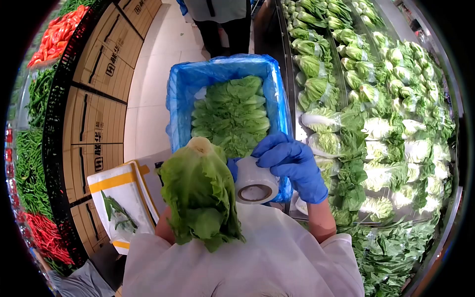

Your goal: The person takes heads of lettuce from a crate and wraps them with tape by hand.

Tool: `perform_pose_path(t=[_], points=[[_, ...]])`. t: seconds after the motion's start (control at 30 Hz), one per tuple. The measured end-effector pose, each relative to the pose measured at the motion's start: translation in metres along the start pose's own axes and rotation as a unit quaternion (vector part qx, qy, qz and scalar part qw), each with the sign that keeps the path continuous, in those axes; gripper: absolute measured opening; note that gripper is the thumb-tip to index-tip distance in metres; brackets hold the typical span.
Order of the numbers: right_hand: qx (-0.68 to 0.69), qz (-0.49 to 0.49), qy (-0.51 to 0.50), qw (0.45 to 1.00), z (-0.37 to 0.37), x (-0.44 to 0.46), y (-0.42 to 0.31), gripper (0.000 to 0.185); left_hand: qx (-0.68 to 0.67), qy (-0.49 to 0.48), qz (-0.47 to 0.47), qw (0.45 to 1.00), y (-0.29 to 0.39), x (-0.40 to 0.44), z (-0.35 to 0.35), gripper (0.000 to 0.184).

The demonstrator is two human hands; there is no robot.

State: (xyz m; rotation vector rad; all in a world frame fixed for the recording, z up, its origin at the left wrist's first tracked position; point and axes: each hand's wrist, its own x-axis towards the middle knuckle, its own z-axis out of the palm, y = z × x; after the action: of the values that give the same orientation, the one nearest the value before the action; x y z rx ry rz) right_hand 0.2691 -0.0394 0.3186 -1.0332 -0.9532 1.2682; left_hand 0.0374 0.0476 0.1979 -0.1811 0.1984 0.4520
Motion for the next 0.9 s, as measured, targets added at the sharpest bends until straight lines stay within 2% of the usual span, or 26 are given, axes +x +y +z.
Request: perform_pose_path(t=[0.07, 0.17, 0.27, 0.33, 0.47, 0.53, 0.57, 0.63, 0.7, 0.8, 0.9], points=[[-0.016, 0.02, -0.005, 1.0, 0.001, 0.001, -0.002, 0.014, -0.011, -0.005, 0.003, 1.0, -0.003, 0.0, 0.003, 0.042], [0.06, 0.029, 0.014, 0.998, 0.003, 0.0, 0.002, 0.017, -0.023, -0.01, 0.006, 1.0, -0.007, 0.0, 0.007, 0.037], [0.064, 0.007, 0.011, 0.998, 0.008, -0.001, 0.007, 0.012, -0.032, -0.015, 0.008, 0.999, -0.008, 0.002, 0.007, 0.034], [-0.007, -0.038, 0.015, 0.999, 0.01, 0.0, 0.009, 0.004, -0.029, -0.026, 0.011, 0.999, -0.006, 0.004, 0.001, 0.033], [0.04, -0.099, 0.038, 0.994, 0.015, 0.003, 0.012, 0.004, -0.023, -0.039, 0.009, 0.999, -0.001, 0.003, -0.006, 0.036], [0.119, -0.062, 0.132, 0.982, 0.024, 0.002, 0.011, 0.007, -0.003, -0.023, 0.007, 1.0, 0.001, 0.002, -0.002, 0.038], [0.116, -0.067, 0.132, 0.982, 0.028, 0.0, 0.015, 0.007, 0.012, -0.013, 0.003, 1.0, 0.001, 0.003, -0.001, 0.039], [0.058, -0.015, 0.212, 0.975, 0.034, -0.004, 0.032, 0.01, 0.042, 0.011, -0.01, 0.999, 0.0, 0.007, -0.004, 0.041], [0.059, -0.024, 0.228, 0.971, 0.031, -0.002, 0.042, 0.012, 0.084, 0.039, -0.023, 0.995, -0.001, 0.012, -0.009, 0.042], [0.134, -0.016, 0.324, 0.936, 0.031, -0.001, 0.047, 0.013, 0.149, 0.082, -0.042, 0.985, 0.002, 0.019, -0.018, 0.045], [0.175, -0.015, 0.366, 0.914, 0.027, -0.007, 0.067, 0.013, 0.235, 0.101, -0.074, 0.964, 0.006, 0.012, -0.004, 0.048]])
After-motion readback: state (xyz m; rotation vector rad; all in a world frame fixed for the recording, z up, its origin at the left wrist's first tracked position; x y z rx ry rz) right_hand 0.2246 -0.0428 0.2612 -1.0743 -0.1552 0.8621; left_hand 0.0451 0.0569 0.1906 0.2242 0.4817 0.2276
